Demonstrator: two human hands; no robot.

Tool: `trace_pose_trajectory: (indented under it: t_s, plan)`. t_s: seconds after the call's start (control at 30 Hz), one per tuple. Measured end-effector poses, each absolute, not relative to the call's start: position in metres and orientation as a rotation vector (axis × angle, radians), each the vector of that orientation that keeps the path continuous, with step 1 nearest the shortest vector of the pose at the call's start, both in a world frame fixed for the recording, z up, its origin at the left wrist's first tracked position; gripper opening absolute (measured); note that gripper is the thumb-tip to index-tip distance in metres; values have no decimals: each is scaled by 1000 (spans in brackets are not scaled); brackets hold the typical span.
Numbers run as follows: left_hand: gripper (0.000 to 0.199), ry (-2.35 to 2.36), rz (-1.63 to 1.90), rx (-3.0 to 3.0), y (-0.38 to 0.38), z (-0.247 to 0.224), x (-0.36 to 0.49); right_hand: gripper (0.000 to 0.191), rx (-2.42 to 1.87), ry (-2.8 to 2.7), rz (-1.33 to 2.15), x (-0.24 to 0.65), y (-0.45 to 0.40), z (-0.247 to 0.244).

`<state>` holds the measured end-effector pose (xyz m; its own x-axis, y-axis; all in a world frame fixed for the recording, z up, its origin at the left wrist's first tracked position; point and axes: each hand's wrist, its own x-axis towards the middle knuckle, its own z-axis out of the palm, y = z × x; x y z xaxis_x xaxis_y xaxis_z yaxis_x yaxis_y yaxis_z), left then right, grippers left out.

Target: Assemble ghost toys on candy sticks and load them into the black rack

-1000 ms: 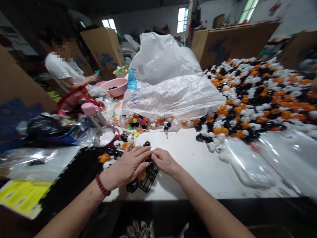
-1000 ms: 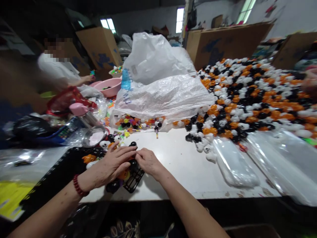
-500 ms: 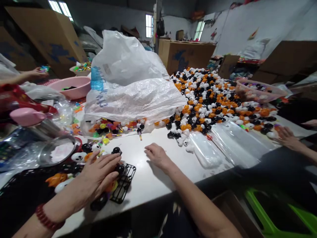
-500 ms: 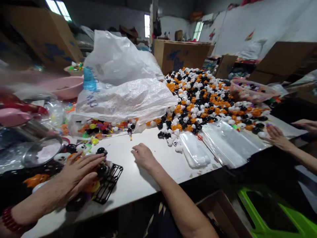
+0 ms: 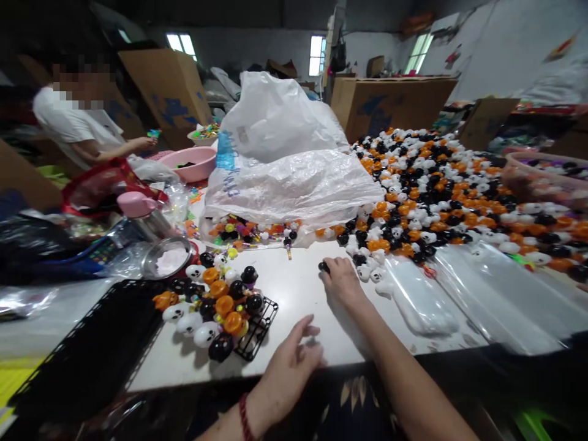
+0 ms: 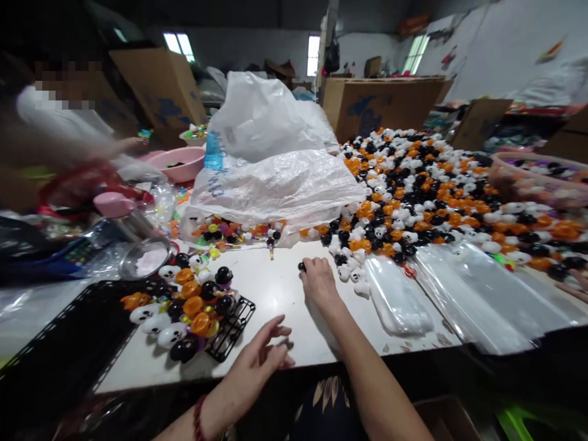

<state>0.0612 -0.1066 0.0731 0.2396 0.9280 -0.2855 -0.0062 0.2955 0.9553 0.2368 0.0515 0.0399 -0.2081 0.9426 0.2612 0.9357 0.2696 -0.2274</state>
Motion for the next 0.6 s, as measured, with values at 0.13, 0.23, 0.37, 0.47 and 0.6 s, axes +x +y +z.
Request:
trace_pose_trajectory:
  t_s: [0.13, 0.23, 0.37, 0.47, 0.6]
  plan:
    - [76, 1096, 1217, 599, -73, 37, 81, 29, -1303, -2163, 525, 206, -2, 47]
    - [57, 1058, 1428, 479, -56, 24, 82, 37, -1162, -2033, 923, 196, -11, 47]
    - [45, 1083, 1412, 544, -54, 10, 81, 32, -1342, -1850, 811, 184, 42, 38]
    - [38, 1030, 1380, 685, -60, 8, 80, 38, -1467, -1780, 652, 162, 96, 30]
    - [37, 1021, 1369, 714, -63, 12, 79, 54, -1472, -1791, 529, 132, 136, 23]
